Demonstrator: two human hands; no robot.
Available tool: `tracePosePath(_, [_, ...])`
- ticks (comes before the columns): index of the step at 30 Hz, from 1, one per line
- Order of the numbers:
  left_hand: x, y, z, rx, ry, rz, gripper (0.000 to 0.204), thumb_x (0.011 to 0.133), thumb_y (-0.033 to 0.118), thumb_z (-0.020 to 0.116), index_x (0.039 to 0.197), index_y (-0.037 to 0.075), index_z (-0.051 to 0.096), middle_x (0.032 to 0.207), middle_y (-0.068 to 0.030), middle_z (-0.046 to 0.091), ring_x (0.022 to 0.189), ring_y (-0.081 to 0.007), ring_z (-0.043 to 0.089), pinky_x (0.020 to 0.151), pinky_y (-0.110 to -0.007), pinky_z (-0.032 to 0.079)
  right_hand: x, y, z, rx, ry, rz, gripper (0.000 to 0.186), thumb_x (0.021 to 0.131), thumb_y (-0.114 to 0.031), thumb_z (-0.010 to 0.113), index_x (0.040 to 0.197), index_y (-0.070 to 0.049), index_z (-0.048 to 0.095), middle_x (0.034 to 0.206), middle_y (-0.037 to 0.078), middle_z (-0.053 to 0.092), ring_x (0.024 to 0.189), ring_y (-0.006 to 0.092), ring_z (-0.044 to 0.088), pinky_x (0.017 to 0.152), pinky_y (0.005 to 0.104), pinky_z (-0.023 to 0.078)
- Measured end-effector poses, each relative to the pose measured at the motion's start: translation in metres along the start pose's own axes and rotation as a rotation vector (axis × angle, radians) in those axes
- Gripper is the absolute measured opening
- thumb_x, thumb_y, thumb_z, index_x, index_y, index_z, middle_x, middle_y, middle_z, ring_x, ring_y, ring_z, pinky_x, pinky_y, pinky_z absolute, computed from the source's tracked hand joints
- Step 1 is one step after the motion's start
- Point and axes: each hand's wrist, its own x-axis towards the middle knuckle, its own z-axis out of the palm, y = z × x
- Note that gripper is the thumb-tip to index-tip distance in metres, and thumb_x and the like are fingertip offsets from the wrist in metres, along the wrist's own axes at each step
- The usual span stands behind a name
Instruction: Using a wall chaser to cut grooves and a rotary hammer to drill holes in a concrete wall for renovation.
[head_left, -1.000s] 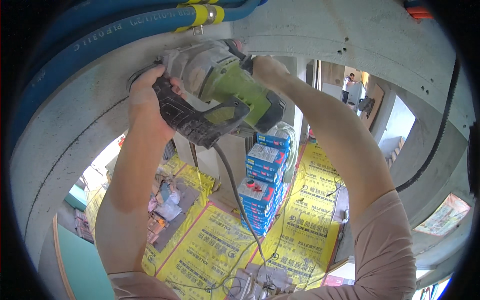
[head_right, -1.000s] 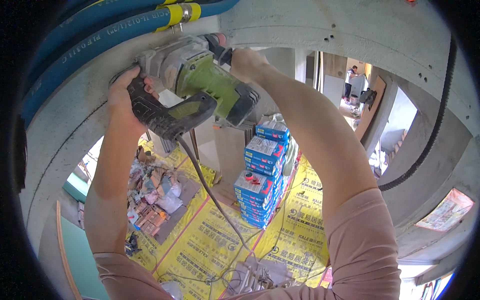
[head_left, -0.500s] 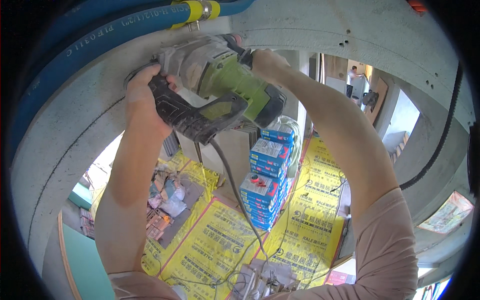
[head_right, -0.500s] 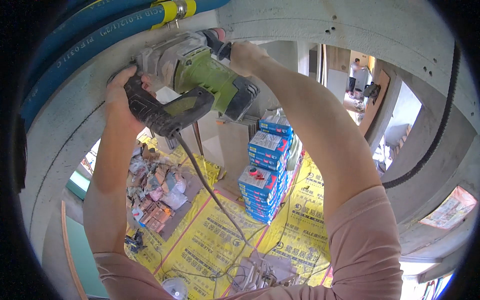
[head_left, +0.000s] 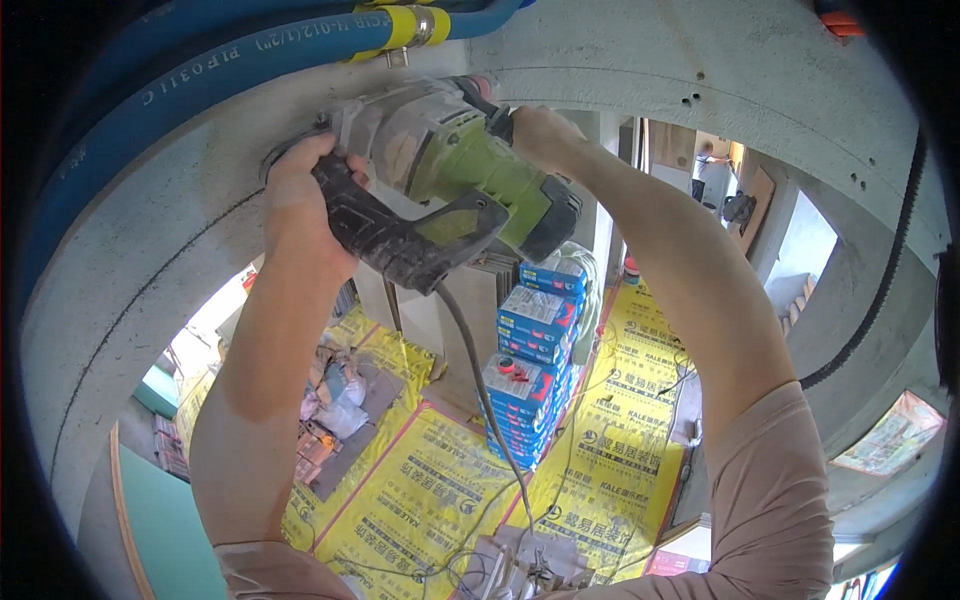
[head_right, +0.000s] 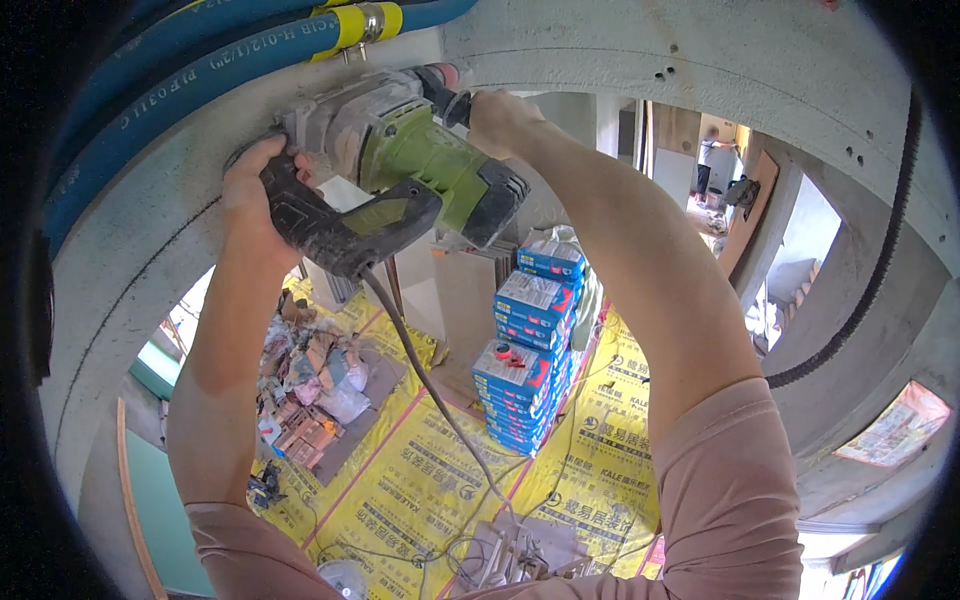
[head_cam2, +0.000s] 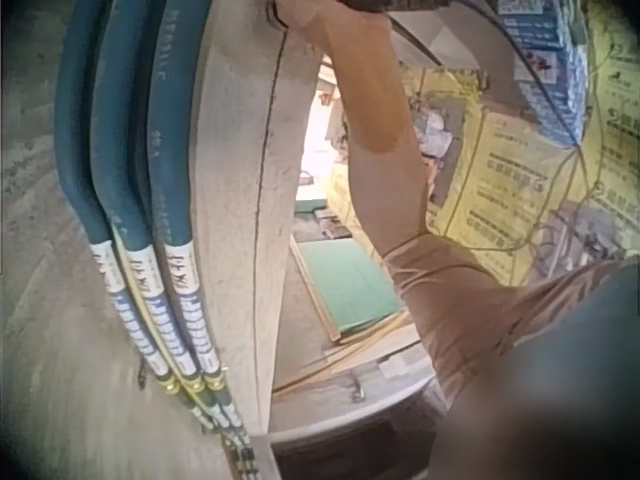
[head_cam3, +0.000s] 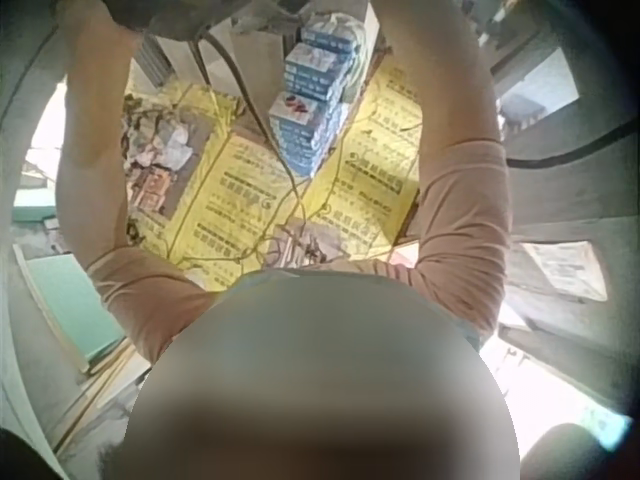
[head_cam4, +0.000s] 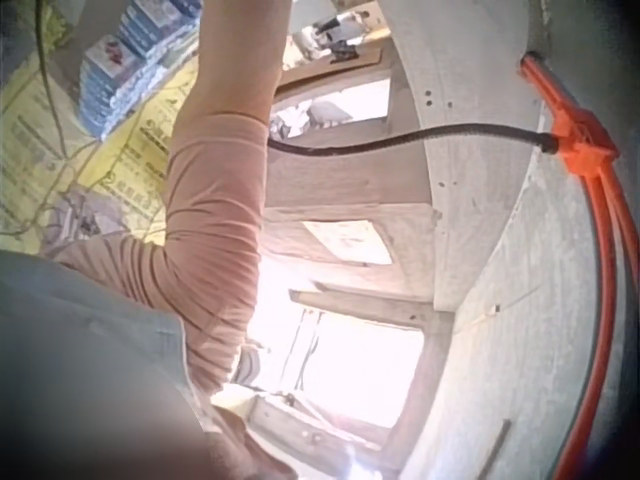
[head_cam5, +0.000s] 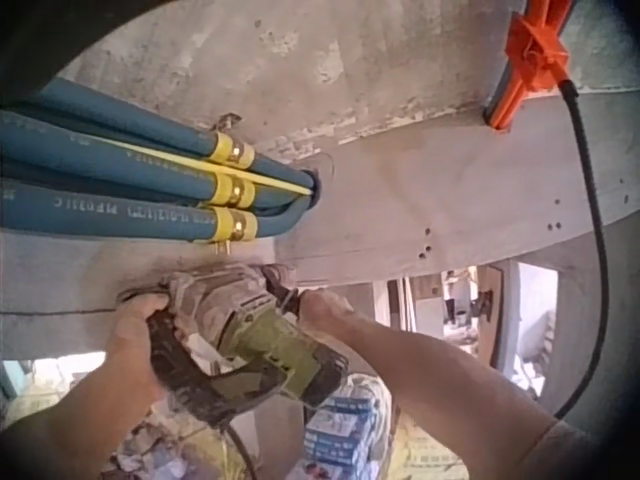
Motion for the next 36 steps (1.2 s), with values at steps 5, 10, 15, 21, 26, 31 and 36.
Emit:
tracePosePath(5, [-0.002,-0.003,0.002,0.022,-0.027,0.041,0.014,0.089,0.017,0.061,0.09,0.005,0.054,0.075,-0.0097,0.059,0.063,-0.0198,0.057,0.063,-0.032,0.051,0.001,0.004,0.003,0.011,-0.015,0.005,0.036,0.082,-0.013,0.056,0.113,0.002,0.065,0.114,0.025,0.067,0.106,0.0397,0.066,0.089,0.0476,0.054])
tracePosePath(10, [0.001,-0.011,0.005,0.011,-0.029,0.029,0.014,0.089,0.018,0.061,0.088,0.006,0.054,0.074,-0.008,0.058,0.063,-0.0194,0.057,0.062,-0.032,0.05,-0.002,0.007,0.002,0.033,-0.032,0.033,0.035,0.081,-0.014,0.056,0.112,0.001,0.066,0.115,0.025,0.067,0.106,0.0401,0.065,0.089,0.0474,0.053])
tracePosePath(15, [-0.001,-0.009,0.01,0.013,-0.026,0.031,0.014,0.09,0.017,0.061,0.087,0.006,0.054,0.073,-0.0079,0.058,0.064,-0.0192,0.057,0.062,-0.031,0.05,-0.001,0.011,0.007,0.056,-0.03,0.028,0.035,0.082,-0.015,0.056,0.112,0.0,0.067,0.114,0.025,0.067,0.106,0.0396,0.066,0.089,0.0474,0.054])
tracePosePath(21, [0.014,-0.006,-0.006,-0.051,-0.021,-0.041,0.013,0.09,0.016,0.06,0.088,0.005,0.054,0.074,-0.0089,0.058,0.065,-0.0197,0.057,0.064,-0.031,0.051,0.023,0.013,-0.009,-0.17,-0.07,-0.102,0.035,0.083,-0.016,0.057,0.112,0.0,0.067,0.114,0.025,0.067,0.108,0.0381,0.065,0.091,0.0484,0.053])
tracePosePath(26, [0.019,-0.012,-0.005,-0.081,0.012,-0.018,0.013,0.091,0.015,0.059,0.089,0.004,0.052,0.076,-0.0105,0.058,0.066,-0.0206,0.058,0.064,-0.031,0.053,0.023,0.016,-0.002,-0.135,0.031,-0.11,0.036,0.084,-0.017,0.056,0.115,0.0,0.066,0.112,0.025,0.068,0.108,0.0377,0.066,0.091,0.0482,0.053])
tracePosePath(31, [0.024,-0.02,-0.013,-0.205,-0.057,-0.068,0.012,0.092,0.014,0.057,0.09,0.004,0.051,0.076,-0.0111,0.057,0.066,-0.0208,0.057,0.062,-0.032,0.052,0.029,0.016,-0.023,-0.212,0.023,-0.178,0.036,0.087,-0.019,0.054,0.114,0.001,0.066,0.109,0.024,0.069,0.107,0.0388,0.066,0.091,0.0489,0.052])
tracePosePath(36, [0.025,-0.017,-0.011,-0.226,-0.043,-0.123,0.013,0.092,0.014,0.057,0.092,0.003,0.05,0.075,-0.0113,0.056,0.066,-0.0208,0.056,0.062,-0.033,0.052,0.039,0.021,-0.014,-0.125,0.042,-0.205,0.031,0.083,-0.016,0.057,0.107,-0.001,0.07,0.105,0.026,0.069,0.104,0.0393,0.067,0.089,0.0481,0.053])
